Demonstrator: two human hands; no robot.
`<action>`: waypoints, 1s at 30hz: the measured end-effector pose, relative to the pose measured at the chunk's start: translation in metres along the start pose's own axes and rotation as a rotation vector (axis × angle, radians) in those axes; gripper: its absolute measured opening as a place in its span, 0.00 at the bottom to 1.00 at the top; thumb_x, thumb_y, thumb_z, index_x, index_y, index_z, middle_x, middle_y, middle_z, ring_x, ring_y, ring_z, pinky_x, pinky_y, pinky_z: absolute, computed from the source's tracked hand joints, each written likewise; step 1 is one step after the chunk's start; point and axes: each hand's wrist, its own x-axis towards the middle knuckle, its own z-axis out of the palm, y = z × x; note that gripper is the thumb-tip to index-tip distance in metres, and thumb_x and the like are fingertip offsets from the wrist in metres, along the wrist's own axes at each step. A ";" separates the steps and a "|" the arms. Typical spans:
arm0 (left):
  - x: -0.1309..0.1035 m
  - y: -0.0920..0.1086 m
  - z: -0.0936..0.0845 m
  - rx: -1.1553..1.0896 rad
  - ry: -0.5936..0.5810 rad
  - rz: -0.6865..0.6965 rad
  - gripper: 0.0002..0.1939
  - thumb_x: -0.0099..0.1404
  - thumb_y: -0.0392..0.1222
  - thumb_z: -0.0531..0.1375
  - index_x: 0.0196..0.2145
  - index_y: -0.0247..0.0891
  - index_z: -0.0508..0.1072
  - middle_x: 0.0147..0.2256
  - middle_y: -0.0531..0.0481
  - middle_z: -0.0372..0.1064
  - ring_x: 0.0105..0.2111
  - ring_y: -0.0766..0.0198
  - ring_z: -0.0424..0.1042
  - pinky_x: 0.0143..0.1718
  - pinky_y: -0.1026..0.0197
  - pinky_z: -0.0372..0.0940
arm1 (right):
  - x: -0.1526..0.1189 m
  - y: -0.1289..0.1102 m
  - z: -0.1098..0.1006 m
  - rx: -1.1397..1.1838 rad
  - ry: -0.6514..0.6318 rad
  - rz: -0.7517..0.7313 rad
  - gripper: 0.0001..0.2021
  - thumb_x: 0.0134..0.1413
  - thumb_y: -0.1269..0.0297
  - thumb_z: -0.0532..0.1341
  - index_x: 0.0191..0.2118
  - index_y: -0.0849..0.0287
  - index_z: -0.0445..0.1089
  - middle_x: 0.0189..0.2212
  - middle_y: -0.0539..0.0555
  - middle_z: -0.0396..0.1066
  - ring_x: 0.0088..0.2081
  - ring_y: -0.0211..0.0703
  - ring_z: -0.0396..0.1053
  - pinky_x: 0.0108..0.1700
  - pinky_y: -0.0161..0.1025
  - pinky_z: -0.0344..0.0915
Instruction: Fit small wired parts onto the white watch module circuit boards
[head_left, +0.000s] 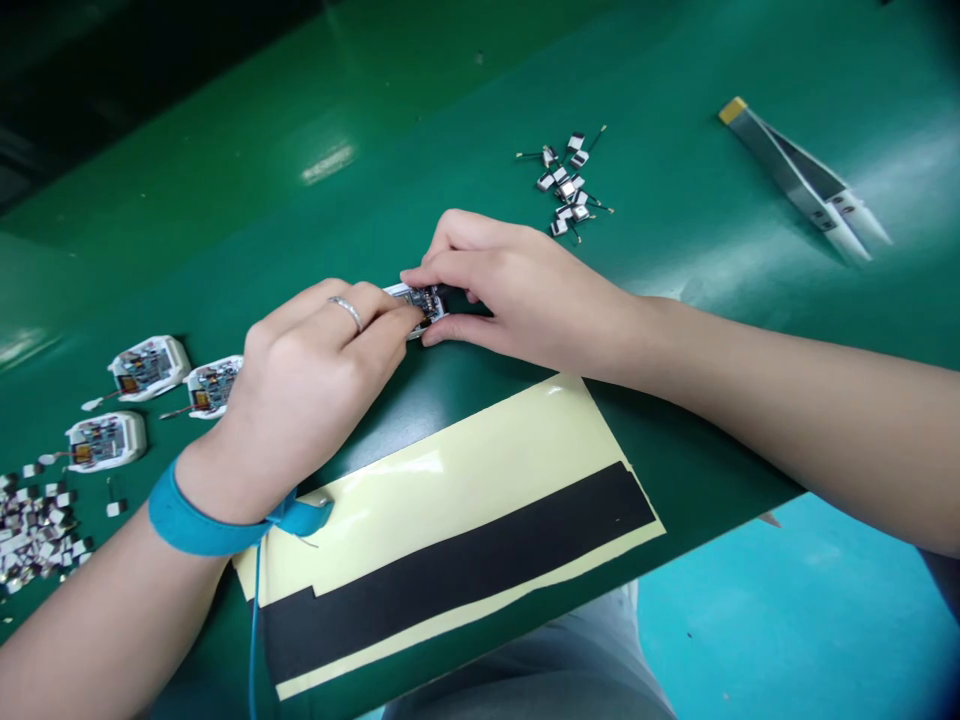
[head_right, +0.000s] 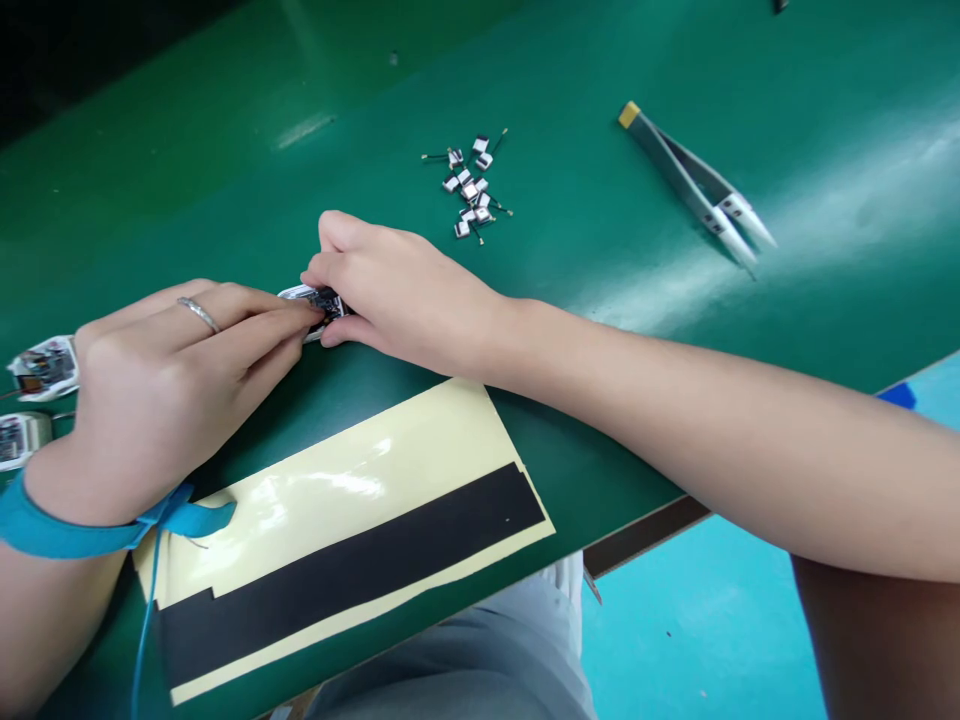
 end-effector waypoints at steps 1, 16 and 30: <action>0.000 0.000 0.000 0.003 0.005 0.005 0.08 0.63 0.36 0.51 0.33 0.34 0.70 0.28 0.49 0.70 0.28 0.63 0.67 0.27 0.62 0.63 | 0.000 0.001 0.001 -0.005 0.006 -0.010 0.20 0.48 0.58 0.59 0.46 0.63 0.65 0.37 0.49 0.61 0.39 0.37 0.64 0.38 0.34 0.62; -0.002 0.001 0.007 -0.121 0.070 -0.061 0.08 0.62 0.34 0.53 0.36 0.32 0.71 0.30 0.49 0.70 0.28 0.65 0.65 0.28 0.64 0.62 | -0.003 0.012 0.009 -0.018 0.135 -0.163 0.16 0.49 0.60 0.60 0.43 0.62 0.65 0.35 0.51 0.62 0.36 0.38 0.64 0.35 0.36 0.65; -0.004 0.003 0.007 -0.167 0.059 -0.126 0.07 0.62 0.35 0.54 0.36 0.34 0.71 0.32 0.51 0.70 0.29 0.66 0.64 0.29 0.64 0.61 | -0.002 0.010 0.008 -0.024 0.111 -0.118 0.16 0.48 0.60 0.61 0.43 0.62 0.66 0.35 0.53 0.62 0.35 0.39 0.64 0.33 0.36 0.63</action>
